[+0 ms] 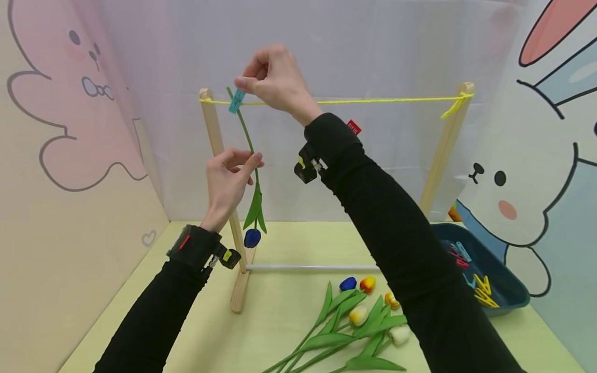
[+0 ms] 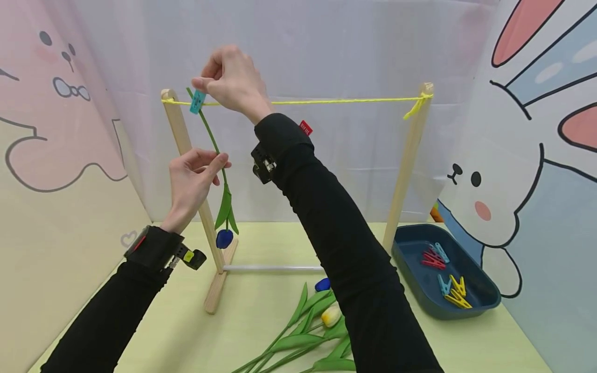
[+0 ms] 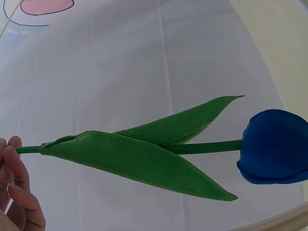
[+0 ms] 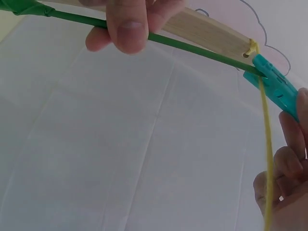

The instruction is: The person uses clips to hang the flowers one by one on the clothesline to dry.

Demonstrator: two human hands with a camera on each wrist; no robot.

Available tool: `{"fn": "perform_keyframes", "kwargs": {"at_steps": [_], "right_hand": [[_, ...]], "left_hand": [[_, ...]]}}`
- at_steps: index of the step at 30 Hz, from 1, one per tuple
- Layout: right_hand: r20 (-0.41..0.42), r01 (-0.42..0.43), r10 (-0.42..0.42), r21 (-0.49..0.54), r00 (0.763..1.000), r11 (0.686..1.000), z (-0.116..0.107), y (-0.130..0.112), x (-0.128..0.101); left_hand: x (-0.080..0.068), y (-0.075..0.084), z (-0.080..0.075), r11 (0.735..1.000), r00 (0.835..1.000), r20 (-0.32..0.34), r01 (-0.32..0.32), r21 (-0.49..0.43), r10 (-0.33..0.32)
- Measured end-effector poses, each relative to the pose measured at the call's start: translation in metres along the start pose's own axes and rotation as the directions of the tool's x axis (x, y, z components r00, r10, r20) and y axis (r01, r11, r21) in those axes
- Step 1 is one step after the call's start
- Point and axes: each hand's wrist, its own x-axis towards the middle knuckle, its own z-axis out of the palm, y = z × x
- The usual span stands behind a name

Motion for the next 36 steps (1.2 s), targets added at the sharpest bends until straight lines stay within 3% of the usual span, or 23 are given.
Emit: {"fn": "perform_keyframes", "kwargs": {"at_steps": [14, 29, 32, 36], "right_hand": [[0.048, -0.086, 0.086, -0.010, 0.995, 0.996, -0.001, 0.002, 0.000], [0.107, -0.085, 0.094, -0.087, 0.990, 0.993, -0.009, 0.002, -0.005], [0.104, -0.042, 0.053, -0.110, 0.993, 0.993, -0.010, 0.002, -0.009], [0.028, 0.110, -0.107, -0.123, 0.994, 0.986, -0.013, 0.005, -0.027]], "left_hand": [[-0.001, -0.003, -0.001, 1.000, 1.000, 0.008, 0.011, 0.023, -0.011], [-0.003, -0.008, -0.002, 0.997, 0.999, 0.008, 0.040, 0.069, -0.040], [-0.004, -0.008, -0.006, 0.995, 0.999, -0.017, 0.037, 0.097, -0.036], [-0.010, -0.005, -0.009, 0.992, 0.994, -0.101, -0.014, 0.128, 0.027]]}}
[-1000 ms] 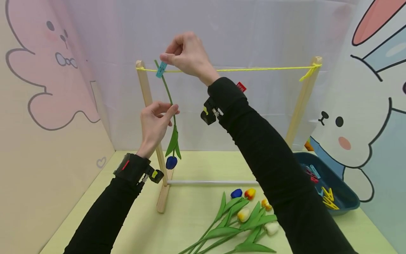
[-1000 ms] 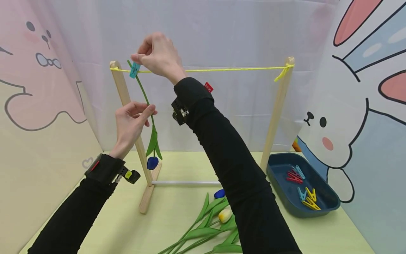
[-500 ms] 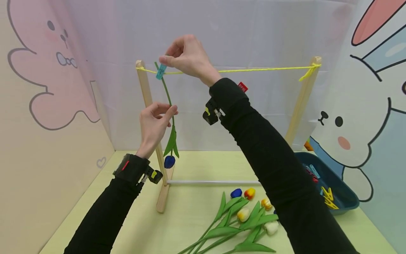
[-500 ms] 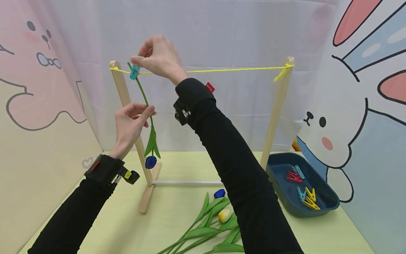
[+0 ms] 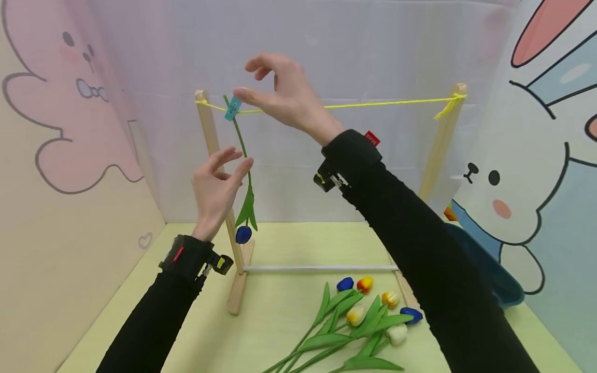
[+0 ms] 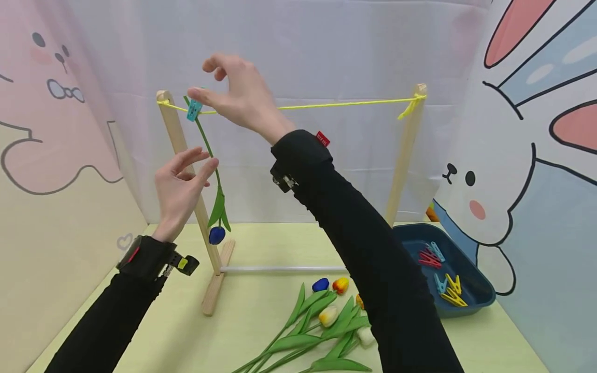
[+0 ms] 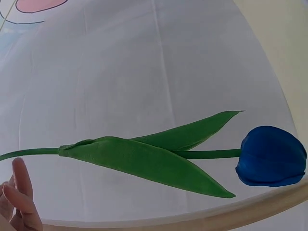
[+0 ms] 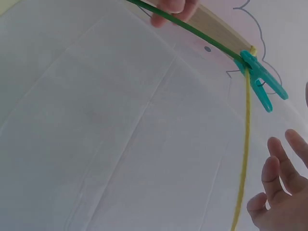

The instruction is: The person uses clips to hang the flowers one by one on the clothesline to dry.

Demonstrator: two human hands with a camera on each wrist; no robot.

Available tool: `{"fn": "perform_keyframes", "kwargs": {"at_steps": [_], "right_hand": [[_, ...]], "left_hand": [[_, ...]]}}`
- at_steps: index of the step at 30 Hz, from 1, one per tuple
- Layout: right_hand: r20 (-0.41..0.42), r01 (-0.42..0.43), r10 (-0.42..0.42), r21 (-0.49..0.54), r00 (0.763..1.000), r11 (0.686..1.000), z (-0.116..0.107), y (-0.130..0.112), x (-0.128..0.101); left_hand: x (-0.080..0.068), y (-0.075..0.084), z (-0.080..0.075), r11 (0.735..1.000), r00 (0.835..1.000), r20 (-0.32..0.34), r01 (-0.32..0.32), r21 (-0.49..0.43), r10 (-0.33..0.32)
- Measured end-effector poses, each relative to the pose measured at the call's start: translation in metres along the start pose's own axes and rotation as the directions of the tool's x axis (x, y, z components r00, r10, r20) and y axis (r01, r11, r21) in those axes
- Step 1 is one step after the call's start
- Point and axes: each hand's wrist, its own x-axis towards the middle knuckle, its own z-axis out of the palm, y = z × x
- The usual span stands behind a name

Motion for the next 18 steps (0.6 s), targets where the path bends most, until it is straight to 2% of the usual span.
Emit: {"fn": "perform_keyframes", "kwargs": {"at_steps": [4, 6, 9, 12, 14, 18], "right_hand": [[-0.133, 0.135, -0.139, -0.032, 0.981, 0.990, -0.003, 0.004, -0.028], [-0.180, 0.196, -0.201, -0.046, 0.963, 0.980, -0.005, 0.009, -0.046], [-0.217, 0.276, -0.284, -0.069, 0.934, 0.959, -0.007, 0.019, -0.074], [-0.227, 0.319, -0.335, -0.103, 0.915, 0.942, -0.011, 0.032, -0.101], [-0.226, 0.326, -0.346, -0.121, 0.911, 0.938, -0.014, 0.042, -0.117], [-0.224, 0.294, -0.316, -0.126, 0.922, 0.948, -0.022, 0.063, -0.146]], "left_hand": [[-0.010, 0.001, 0.002, 0.996, 0.992, -0.093, -0.088, -0.024, 0.085], [-0.017, 0.001, 0.004, 0.989, 0.986, -0.095, -0.142, -0.033, 0.139], [-0.031, -0.001, 0.007, 0.975, 0.975, -0.047, -0.220, -0.017, 0.219], [-0.045, -0.004, 0.010, 0.964, 0.964, 0.028, -0.264, -0.001, 0.264], [-0.053, -0.006, 0.011, 0.962, 0.959, 0.082, -0.274, 0.005, 0.273], [-0.064, -0.011, 0.009, 0.958, 0.946, 0.172, -0.286, 0.033, 0.277]]}}
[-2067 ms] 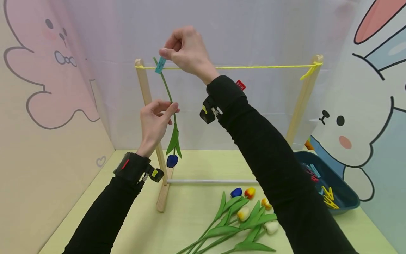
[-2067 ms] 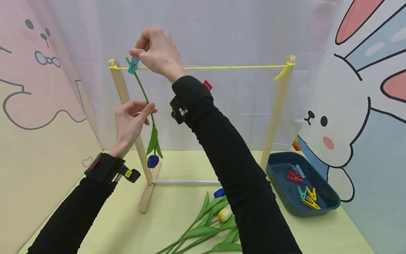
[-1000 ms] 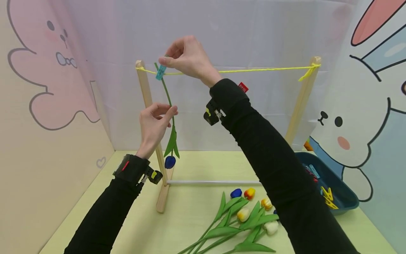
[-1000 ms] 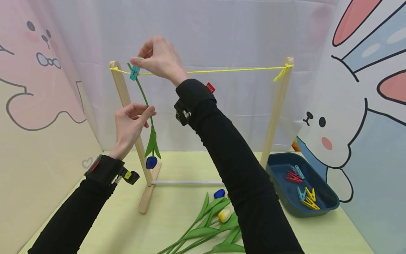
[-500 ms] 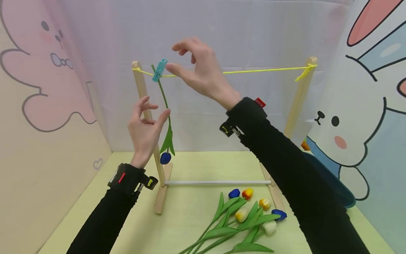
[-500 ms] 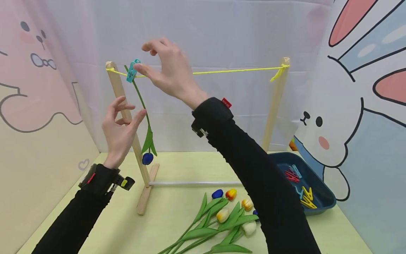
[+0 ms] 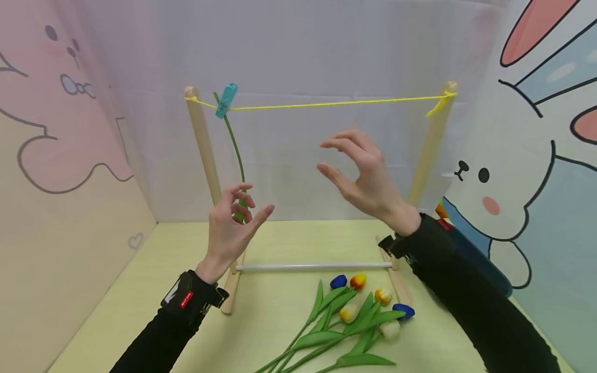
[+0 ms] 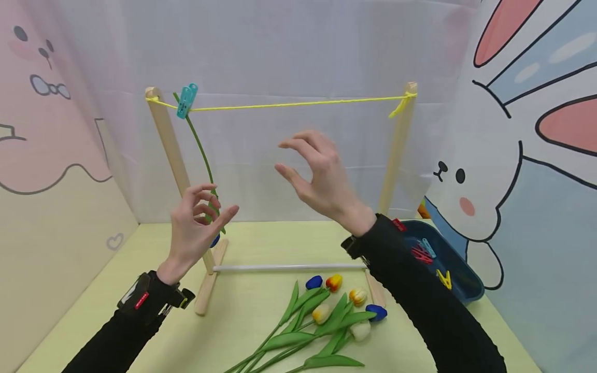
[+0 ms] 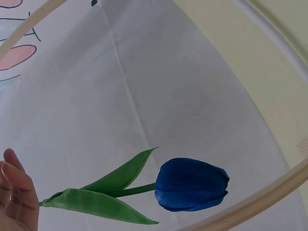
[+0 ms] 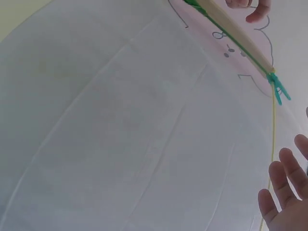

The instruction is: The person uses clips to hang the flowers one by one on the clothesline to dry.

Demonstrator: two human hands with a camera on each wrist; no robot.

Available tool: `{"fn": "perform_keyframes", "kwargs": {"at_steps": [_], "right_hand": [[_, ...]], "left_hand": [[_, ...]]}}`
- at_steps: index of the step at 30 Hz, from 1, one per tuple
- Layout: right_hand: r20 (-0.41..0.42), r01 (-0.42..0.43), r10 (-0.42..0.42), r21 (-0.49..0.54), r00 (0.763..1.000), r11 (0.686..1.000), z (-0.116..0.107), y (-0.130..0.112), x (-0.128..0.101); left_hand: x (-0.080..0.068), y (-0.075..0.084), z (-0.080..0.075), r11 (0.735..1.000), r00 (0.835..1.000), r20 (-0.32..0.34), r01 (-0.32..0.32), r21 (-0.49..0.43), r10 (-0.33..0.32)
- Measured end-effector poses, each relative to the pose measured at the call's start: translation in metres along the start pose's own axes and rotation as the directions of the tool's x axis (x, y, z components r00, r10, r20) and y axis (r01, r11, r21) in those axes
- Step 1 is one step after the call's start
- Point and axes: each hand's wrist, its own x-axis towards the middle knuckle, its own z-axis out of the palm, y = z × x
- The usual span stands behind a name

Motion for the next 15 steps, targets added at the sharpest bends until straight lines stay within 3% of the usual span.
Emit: {"fn": "perform_keyframes", "kwargs": {"at_steps": [8, 15], "right_hand": [[-0.022, -0.114, 0.114, -0.026, 0.993, 0.993, -0.030, 0.026, -0.053], [0.002, -0.242, 0.244, -0.114, 0.970, 0.963, -0.062, 0.046, -0.099]], "left_hand": [[-0.020, -0.006, 0.003, 0.998, 0.994, 0.105, 0.023, 0.056, -0.029], [-0.043, -0.009, 0.005, 0.993, 0.980, 0.192, 0.020, 0.120, -0.043]]}}
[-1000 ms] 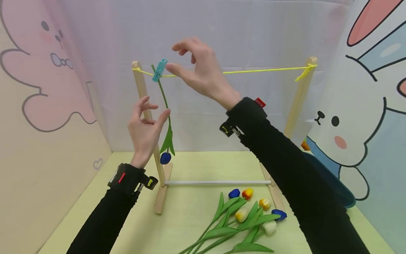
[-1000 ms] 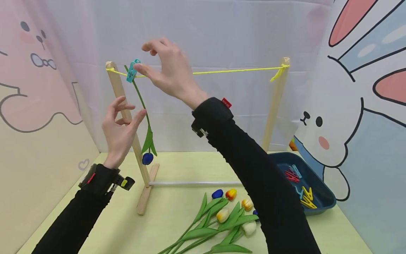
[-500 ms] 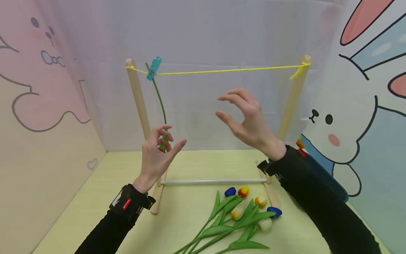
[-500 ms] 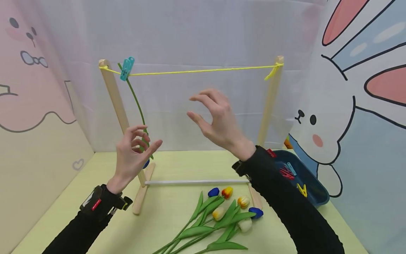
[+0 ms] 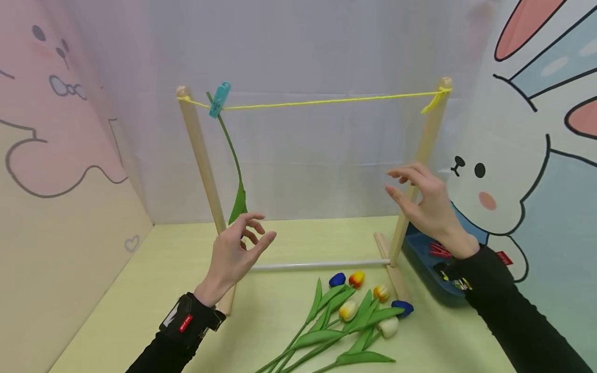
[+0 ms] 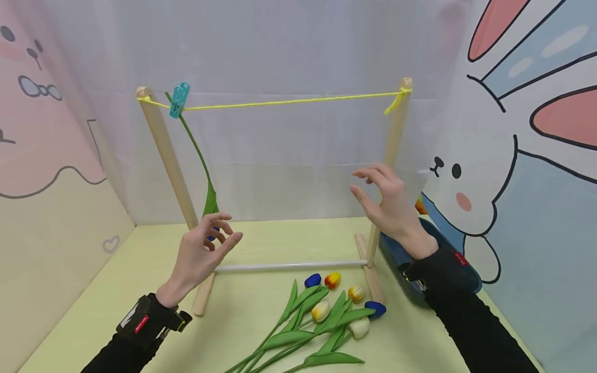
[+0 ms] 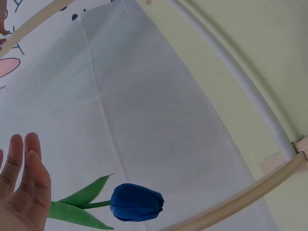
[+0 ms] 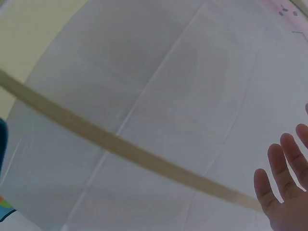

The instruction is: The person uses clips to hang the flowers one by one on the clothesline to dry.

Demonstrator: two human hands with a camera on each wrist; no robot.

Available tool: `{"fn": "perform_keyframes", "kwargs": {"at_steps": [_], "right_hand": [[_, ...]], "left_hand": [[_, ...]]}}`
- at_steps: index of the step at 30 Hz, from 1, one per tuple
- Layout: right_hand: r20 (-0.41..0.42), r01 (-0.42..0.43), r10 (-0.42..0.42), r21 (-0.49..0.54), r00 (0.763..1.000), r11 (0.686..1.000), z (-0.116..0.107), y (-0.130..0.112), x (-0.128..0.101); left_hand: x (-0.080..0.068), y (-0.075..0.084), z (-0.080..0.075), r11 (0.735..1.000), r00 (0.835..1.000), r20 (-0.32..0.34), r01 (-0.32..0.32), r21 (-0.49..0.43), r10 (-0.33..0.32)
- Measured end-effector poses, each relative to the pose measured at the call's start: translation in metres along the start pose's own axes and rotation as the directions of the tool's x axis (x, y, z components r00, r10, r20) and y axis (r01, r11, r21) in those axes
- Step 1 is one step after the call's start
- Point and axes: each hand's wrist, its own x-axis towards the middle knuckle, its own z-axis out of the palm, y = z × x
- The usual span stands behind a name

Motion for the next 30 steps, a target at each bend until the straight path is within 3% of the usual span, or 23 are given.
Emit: {"fn": "perform_keyframes", "kwargs": {"at_steps": [7, 10, 13, 16, 18, 20, 25, 26, 28, 30], "right_hand": [[0.017, -0.066, 0.068, -0.098, 0.998, 0.993, -0.023, 0.035, -0.032], [0.057, -0.108, 0.112, -0.069, 0.992, 0.992, -0.030, 0.071, -0.054], [0.138, -0.163, 0.171, -0.064, 0.976, 0.985, -0.038, 0.109, -0.080], [0.231, -0.218, 0.251, -0.158, 0.940, 0.963, -0.048, 0.120, -0.097], [0.310, -0.248, 0.337, -0.293, 0.889, 0.924, -0.057, 0.101, -0.097], [0.394, -0.273, 0.415, -0.368, 0.820, 0.889, -0.063, 0.096, -0.100], [0.612, -0.334, 0.558, -0.450, 0.560, 0.828, -0.073, 0.099, -0.110], [0.640, -0.345, 0.565, -0.447, 0.521, 0.825, -0.073, 0.103, -0.114], [0.685, -0.363, 0.569, -0.441, 0.455, 0.821, -0.073, 0.111, -0.122], [0.710, -0.387, 0.576, -0.438, 0.405, 0.812, -0.072, 0.116, -0.129]], "left_hand": [[-0.017, -0.005, 0.010, 0.998, 0.997, 0.058, 0.059, -0.019, -0.058], [-0.028, -0.005, 0.021, 0.997, 0.989, 0.131, 0.074, -0.003, -0.073], [-0.042, -0.004, 0.033, 0.995, 0.964, 0.244, 0.097, 0.033, -0.103], [-0.053, -0.003, 0.041, 0.987, 0.925, 0.345, 0.150, 0.055, -0.160], [-0.058, -0.004, 0.044, 0.979, 0.894, 0.401, 0.191, 0.066, -0.201], [-0.062, -0.006, 0.045, 0.972, 0.852, 0.471, 0.227, 0.060, -0.228], [-0.074, -0.015, 0.046, 0.951, 0.702, 0.677, 0.310, -0.008, -0.223], [-0.076, -0.016, 0.046, 0.945, 0.673, 0.708, 0.327, -0.024, -0.215], [-0.079, -0.018, 0.046, 0.934, 0.629, 0.750, 0.354, -0.040, -0.206], [-0.080, -0.018, 0.045, 0.926, 0.587, 0.782, 0.377, -0.038, -0.207]]}}
